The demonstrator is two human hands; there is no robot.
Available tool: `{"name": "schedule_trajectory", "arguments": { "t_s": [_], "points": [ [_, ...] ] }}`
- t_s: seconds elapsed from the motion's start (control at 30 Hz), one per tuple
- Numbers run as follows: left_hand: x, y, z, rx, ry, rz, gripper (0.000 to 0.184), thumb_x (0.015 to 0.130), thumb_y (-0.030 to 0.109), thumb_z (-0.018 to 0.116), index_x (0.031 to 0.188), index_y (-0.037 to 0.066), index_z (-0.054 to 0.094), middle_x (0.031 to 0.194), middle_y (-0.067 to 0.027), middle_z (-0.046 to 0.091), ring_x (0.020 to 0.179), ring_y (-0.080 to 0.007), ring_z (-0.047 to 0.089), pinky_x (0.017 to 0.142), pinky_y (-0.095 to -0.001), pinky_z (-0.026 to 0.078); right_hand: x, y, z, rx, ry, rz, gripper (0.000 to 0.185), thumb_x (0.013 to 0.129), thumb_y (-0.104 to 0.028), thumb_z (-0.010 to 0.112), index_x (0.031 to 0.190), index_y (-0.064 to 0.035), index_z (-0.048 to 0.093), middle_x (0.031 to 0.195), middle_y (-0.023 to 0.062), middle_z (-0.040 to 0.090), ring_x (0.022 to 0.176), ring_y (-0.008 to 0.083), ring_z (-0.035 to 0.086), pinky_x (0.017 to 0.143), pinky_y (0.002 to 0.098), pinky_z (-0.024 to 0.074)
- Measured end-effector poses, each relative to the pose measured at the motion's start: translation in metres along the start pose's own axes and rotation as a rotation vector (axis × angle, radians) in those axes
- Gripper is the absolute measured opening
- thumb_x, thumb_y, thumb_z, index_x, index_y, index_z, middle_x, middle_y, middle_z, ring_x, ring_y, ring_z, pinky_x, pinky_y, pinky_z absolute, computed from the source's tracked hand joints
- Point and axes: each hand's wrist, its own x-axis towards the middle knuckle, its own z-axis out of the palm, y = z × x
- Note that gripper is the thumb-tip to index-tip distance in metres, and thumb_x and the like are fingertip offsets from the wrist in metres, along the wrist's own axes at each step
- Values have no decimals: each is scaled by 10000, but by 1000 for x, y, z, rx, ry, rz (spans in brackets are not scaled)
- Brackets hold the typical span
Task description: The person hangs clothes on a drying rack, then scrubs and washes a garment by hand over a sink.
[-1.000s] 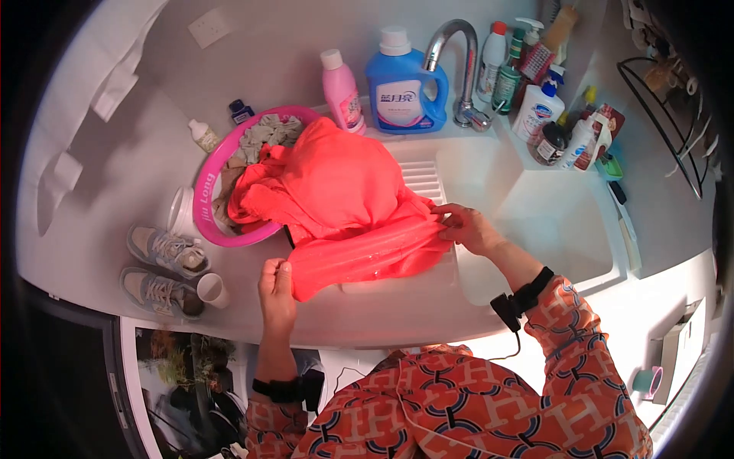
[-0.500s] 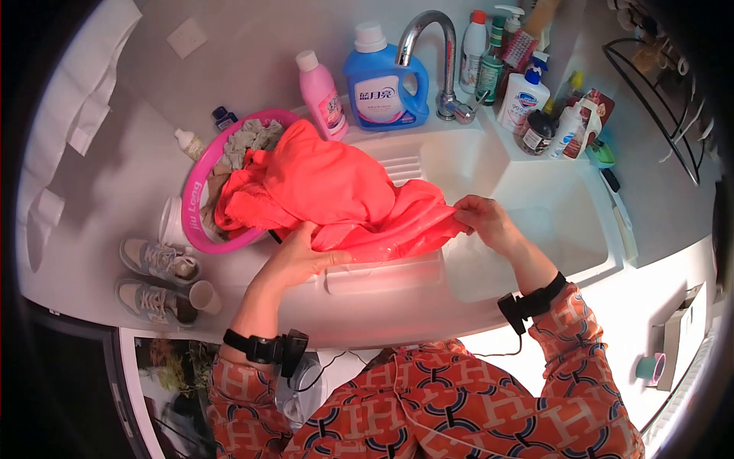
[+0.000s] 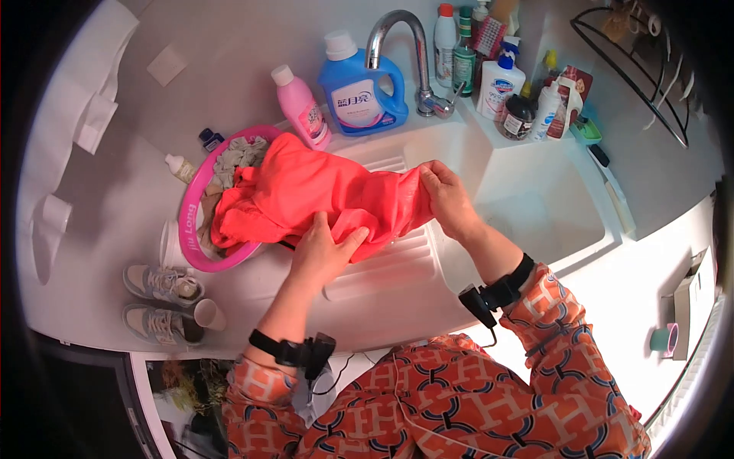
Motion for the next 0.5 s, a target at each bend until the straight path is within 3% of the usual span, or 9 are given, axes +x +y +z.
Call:
{"name": "schedule_trajectory", "arguments": {
  "t_s": [0.03, 0.13, 0.17, 0.27, 0.3, 0.4, 0.43, 0.5],
  "points": [
    [-4, 12, -4, -34, 158, 134, 463, 792, 386, 648, 1051, 13, 560, 1071, -167, 553, 915, -320, 540, 817, -397, 430, 0, 2, 2, -6, 18, -4, 262, 970, -230, 415, 903, -6, 534, 766, 7, 535, 696, 80, 476, 642, 243, 437],
    [-8, 42, -19, 175, 444, 450, 389, 748, 331, 693, 1008, 64, 583, 1075, -129, 547, 904, -298, 536, 812, -395, 429, -8, -4, 7, 58, 18, 44, 268, 969, -232, 419, 908, 0, 540, 752, 12, 542, 676, 81, 482, 628, 240, 439],
    [-5, 45, -14, 33, 419, 515, 279, 740, 207, 710, 946, 57, 597, 989, -103, 589, 887, -291, 563, 794, -387, 449, -13, -9, 11, 135, 14, 61, 262, 967, -228, 422, 907, -3, 543, 745, 11, 542, 662, 82, 484, 616, 241, 441],
    [5, 35, 10, -332, 272, 412, 209, 745, 149, 689, 892, 36, 593, 934, -97, 581, 866, -278, 539, 775, -372, 441, -24, -24, 15, 200, 3, 96, 256, 968, -228, 424, 908, -10, 543, 733, 1, 528, 635, 73, 466, 578, 231, 422],
    [6, 38, 12, -422, 342, 420, 125, 803, 93, 641, 864, 2, 583, 863, -79, 608, 813, -174, 575, 725, -286, 453, -23, -22, 12, 186, 1, 62, 254, 969, -231, 425, 909, -14, 543, 726, -3, 521, 625, 70, 457, 563, 226, 411],
    [-1, 46, 4, -800, 201, 209, 129, 863, 134, 592, 857, 6, 571, 783, -53, 578, 709, -143, 529, 684, -273, 445, -21, -13, 6, 150, 3, 2, 247, 970, -238, 426, 908, -27, 539, 712, -15, 502, 607, 61, 433, 535, 213, 382],
    [-5, 52, -6, -749, 165, 201, 167, 915, 149, 528, 850, -1, 562, 717, -21, 542, 688, -77, 470, 646, -234, 420, -20, -13, 6, 144, 10, 6, 246, 970, -240, 427, 903, -29, 536, 713, -18, 497, 610, 58, 427, 536, 210, 374],
    [-4, 54, -2, -787, 210, 209, 178, 923, 147, 513, 848, -8, 559, 714, -7, 531, 692, -68, 455, 637, -230, 410, -20, -14, 7, 120, 11, 14, 236, 964, -248, 443, 923, -32, 528, 743, -15, 505, 655, 54, 444, 577, 213, 388]
  ]
}}
